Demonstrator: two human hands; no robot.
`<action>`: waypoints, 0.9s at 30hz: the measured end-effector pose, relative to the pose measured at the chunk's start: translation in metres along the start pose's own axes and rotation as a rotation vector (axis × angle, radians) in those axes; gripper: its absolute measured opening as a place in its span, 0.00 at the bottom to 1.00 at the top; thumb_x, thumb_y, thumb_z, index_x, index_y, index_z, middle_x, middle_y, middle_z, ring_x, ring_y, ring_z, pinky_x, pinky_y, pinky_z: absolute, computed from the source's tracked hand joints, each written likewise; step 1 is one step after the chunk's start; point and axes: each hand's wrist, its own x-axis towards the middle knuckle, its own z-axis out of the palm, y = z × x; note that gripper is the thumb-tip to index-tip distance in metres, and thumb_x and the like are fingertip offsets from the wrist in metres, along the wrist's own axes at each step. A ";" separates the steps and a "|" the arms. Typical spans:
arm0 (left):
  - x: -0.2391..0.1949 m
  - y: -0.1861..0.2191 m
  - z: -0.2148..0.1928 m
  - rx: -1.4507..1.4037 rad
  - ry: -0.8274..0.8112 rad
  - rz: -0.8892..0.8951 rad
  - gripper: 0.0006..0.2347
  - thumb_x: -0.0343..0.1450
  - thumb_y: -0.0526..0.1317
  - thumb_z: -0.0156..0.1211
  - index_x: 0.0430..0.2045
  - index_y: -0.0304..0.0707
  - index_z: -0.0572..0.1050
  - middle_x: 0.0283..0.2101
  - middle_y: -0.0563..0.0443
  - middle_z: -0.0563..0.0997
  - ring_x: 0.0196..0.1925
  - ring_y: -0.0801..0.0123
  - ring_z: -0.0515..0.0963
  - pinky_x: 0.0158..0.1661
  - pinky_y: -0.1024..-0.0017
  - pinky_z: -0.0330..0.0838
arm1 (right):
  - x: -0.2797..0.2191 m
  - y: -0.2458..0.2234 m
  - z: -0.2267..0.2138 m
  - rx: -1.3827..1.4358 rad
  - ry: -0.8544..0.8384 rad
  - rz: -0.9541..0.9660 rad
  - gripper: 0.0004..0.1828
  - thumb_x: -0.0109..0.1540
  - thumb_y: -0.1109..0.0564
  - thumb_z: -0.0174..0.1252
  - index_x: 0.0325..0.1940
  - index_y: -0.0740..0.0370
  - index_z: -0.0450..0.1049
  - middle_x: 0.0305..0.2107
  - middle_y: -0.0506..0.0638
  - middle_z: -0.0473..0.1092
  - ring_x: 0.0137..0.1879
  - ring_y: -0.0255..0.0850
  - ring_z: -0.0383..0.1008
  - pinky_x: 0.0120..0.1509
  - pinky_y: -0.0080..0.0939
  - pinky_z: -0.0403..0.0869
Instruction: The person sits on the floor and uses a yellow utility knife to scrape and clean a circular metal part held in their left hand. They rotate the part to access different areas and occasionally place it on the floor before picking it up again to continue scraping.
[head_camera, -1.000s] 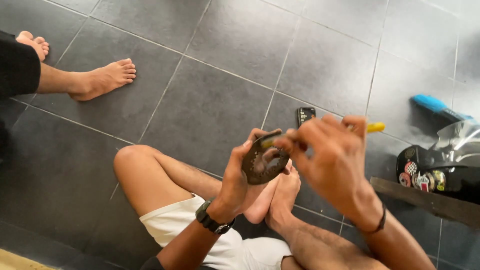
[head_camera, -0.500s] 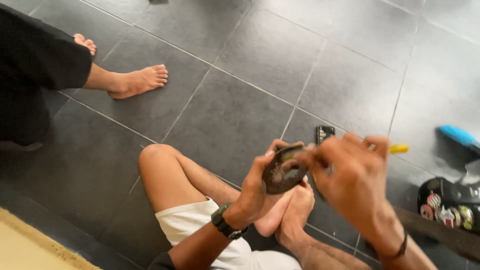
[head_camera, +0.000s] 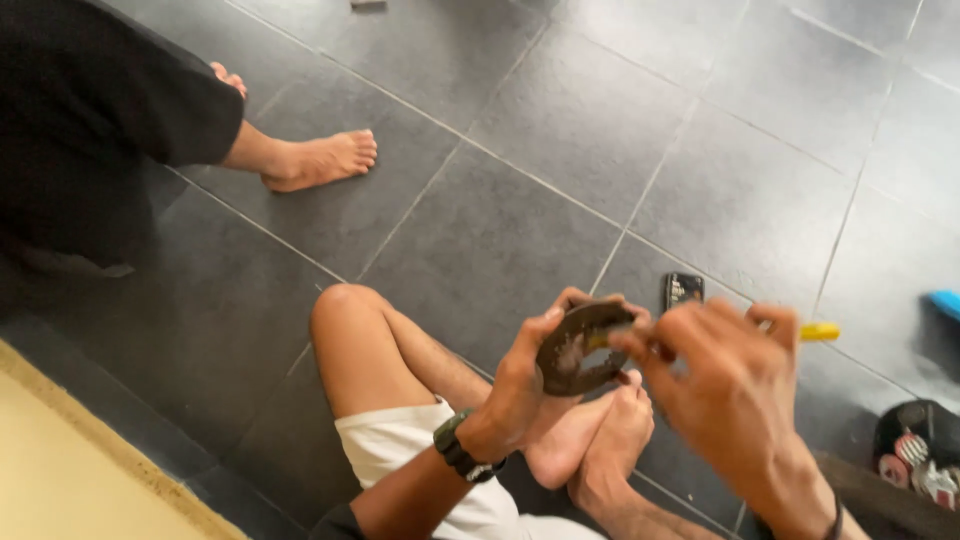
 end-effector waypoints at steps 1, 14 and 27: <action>0.002 0.007 0.001 0.010 -0.009 0.007 0.16 0.79 0.48 0.46 0.53 0.34 0.69 0.61 0.35 0.75 0.56 0.58 0.77 0.53 0.56 0.73 | 0.003 0.003 0.004 -0.001 0.015 -0.006 0.26 0.68 0.42 0.63 0.21 0.49 0.60 0.16 0.40 0.61 0.27 0.38 0.65 0.50 0.46 0.55; 0.000 0.013 0.013 0.146 0.089 0.039 0.20 0.80 0.51 0.39 0.56 0.34 0.68 0.58 0.33 0.77 0.57 0.55 0.79 0.51 0.66 0.77 | -0.017 0.002 0.014 0.014 -0.035 -0.033 0.23 0.66 0.39 0.64 0.23 0.47 0.66 0.17 0.37 0.63 0.28 0.34 0.66 0.50 0.42 0.53; 0.009 0.006 0.014 0.110 0.005 0.152 0.20 0.79 0.50 0.42 0.54 0.32 0.70 0.55 0.34 0.77 0.53 0.53 0.78 0.59 0.59 0.74 | -0.029 -0.006 0.017 0.071 -0.093 -0.065 0.17 0.63 0.41 0.65 0.25 0.44 0.71 0.20 0.36 0.70 0.31 0.35 0.68 0.50 0.44 0.54</action>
